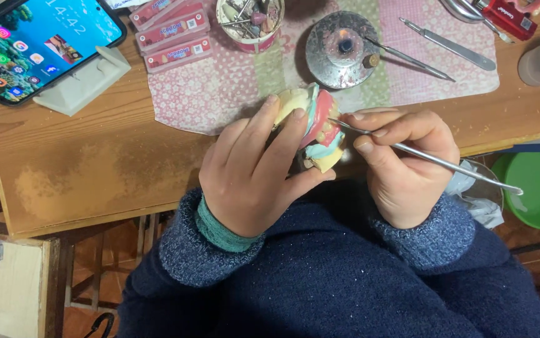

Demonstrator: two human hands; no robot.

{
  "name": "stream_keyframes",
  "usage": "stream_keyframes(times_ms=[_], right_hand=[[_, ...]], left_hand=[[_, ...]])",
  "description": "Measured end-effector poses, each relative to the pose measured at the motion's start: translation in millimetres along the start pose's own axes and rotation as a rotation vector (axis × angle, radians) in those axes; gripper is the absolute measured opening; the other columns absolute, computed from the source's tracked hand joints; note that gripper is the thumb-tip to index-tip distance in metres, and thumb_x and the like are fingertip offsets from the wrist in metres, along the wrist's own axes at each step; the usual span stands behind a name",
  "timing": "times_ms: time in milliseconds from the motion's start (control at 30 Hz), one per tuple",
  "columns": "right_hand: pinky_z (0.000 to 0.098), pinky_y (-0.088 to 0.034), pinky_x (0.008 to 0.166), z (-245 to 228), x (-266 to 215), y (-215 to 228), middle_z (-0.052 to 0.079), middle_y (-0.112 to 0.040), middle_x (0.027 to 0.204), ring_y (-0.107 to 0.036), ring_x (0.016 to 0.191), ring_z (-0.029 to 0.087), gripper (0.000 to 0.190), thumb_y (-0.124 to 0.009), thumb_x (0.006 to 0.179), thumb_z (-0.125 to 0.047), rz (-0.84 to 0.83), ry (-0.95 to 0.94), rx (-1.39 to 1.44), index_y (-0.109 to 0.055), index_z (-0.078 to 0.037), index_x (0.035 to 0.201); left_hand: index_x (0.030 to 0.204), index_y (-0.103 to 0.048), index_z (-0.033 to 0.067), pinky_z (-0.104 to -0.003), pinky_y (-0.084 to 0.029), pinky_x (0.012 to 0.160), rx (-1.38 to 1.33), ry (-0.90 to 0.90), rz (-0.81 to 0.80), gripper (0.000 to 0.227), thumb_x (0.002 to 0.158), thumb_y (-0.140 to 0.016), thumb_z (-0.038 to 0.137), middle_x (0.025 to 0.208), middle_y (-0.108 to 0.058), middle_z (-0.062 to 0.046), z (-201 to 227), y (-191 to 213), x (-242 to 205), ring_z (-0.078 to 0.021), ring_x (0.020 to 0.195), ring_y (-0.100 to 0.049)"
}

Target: Applying and shaping pink wax or acrylic on a dental prosthetic model using manual tools and heat.

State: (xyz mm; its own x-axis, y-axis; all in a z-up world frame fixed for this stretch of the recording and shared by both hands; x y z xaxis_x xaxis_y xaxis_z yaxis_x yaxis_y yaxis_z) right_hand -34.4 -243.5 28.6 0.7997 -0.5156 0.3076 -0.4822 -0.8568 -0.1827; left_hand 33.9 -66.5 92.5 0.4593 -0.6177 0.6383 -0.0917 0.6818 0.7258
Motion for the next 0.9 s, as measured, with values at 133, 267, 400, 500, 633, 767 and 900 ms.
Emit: stream_keyframes(times_ms=[133, 267, 400, 500, 633, 767, 900], right_hand=[[0.0366, -0.059, 0.104, 9, -7, 7, 0.022, -0.073, 0.115, -0.073, 0.11, 0.028, 0.02, -0.07, 0.106, 0.013, 0.009, 0.045, 0.116, -0.056, -0.001, 0.105], [0.0357, -0.056, 0.101, 8, -7, 8, 0.023, -0.072, 0.114, -0.072, 0.109, 0.028, 0.021, -0.07, 0.106, 0.013, 0.031, 0.047, 0.087, -0.054, 0.0, 0.108], [0.0383, -0.06, 0.105, 14, -8, 11, 0.025, -0.072, 0.112, -0.074, 0.107, 0.029, 0.025, -0.07, 0.106, 0.013, 0.067, 0.005, 0.147, -0.051, -0.003, 0.107], [0.0374, -0.058, 0.104, 14, -10, 12, 0.026, -0.072, 0.114, -0.073, 0.109, 0.029, 0.026, -0.071, 0.107, 0.013, 0.052, 0.023, 0.109, -0.05, -0.002, 0.107], [0.0383, -0.06, 0.106, 13, -9, 10, 0.026, -0.073, 0.115, -0.074, 0.11, 0.029, 0.026, -0.07, 0.106, 0.014, 0.035, 0.044, 0.087, -0.05, -0.002, 0.106], [0.038, -0.056, 0.103, 5, -4, 5, 0.026, -0.072, 0.115, -0.073, 0.112, 0.029, 0.026, -0.07, 0.105, 0.015, 0.025, 0.044, 0.091, -0.051, -0.002, 0.105], [0.0404, -0.059, 0.104, -4, 3, 0, 0.023, -0.072, 0.11, -0.072, 0.109, 0.029, 0.026, -0.069, 0.098, 0.013, -0.01, 0.033, 0.002, -0.05, -0.005, 0.103]], left_hand=[[0.139, -0.063, 0.0082, -0.039, -0.059, 0.095, 0.006, 0.006, -0.004, 0.064, 0.097, -0.081, 0.054, 0.138, -0.062, -0.017, -1, 0, -1, -0.0311, 0.11, -0.065], [0.141, -0.062, 0.0082, -0.036, -0.059, 0.093, -0.008, 0.006, -0.008, 0.065, 0.098, -0.083, 0.053, 0.14, -0.061, -0.017, -1, -1, -2, -0.031, 0.113, -0.066], [0.14, -0.063, 0.0078, -0.039, -0.059, 0.097, -0.003, 0.007, -0.009, 0.065, 0.096, -0.084, 0.051, 0.139, -0.061, -0.017, -1, 0, -2, -0.0311, 0.113, -0.066], [0.139, -0.063, 0.0072, -0.039, -0.059, 0.097, -0.011, 0.004, -0.015, 0.065, 0.096, -0.084, 0.051, 0.139, -0.061, -0.018, -2, -1, -2, -0.0311, 0.113, -0.066], [0.138, -0.063, 0.0058, -0.038, -0.059, 0.097, -0.007, -0.012, -0.012, 0.067, 0.095, -0.085, 0.052, 0.139, -0.061, -0.019, -2, -3, -2, -0.0309, 0.113, -0.066], [0.137, -0.064, 0.0057, -0.039, -0.059, 0.096, -0.007, -0.011, -0.013, 0.067, 0.094, -0.086, 0.052, 0.139, -0.061, -0.019, -2, -2, -2, -0.031, 0.113, -0.066], [0.137, -0.063, 0.0055, -0.039, -0.059, 0.097, -0.019, -0.017, -0.014, 0.067, 0.095, -0.086, 0.052, 0.139, -0.061, -0.019, -2, -3, -1, -0.0313, 0.113, -0.066]])
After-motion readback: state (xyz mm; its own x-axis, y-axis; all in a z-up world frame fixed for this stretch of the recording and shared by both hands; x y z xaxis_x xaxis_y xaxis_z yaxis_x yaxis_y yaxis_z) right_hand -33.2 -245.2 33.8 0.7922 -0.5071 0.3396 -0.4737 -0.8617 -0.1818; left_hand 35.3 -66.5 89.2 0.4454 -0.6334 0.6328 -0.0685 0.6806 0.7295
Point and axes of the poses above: each hand's wrist, its own x-axis towards the middle knuckle, its own y-axis out of the back of the hand, z = x × y, the point moved 10 cm from there along x, towards the middle knuckle
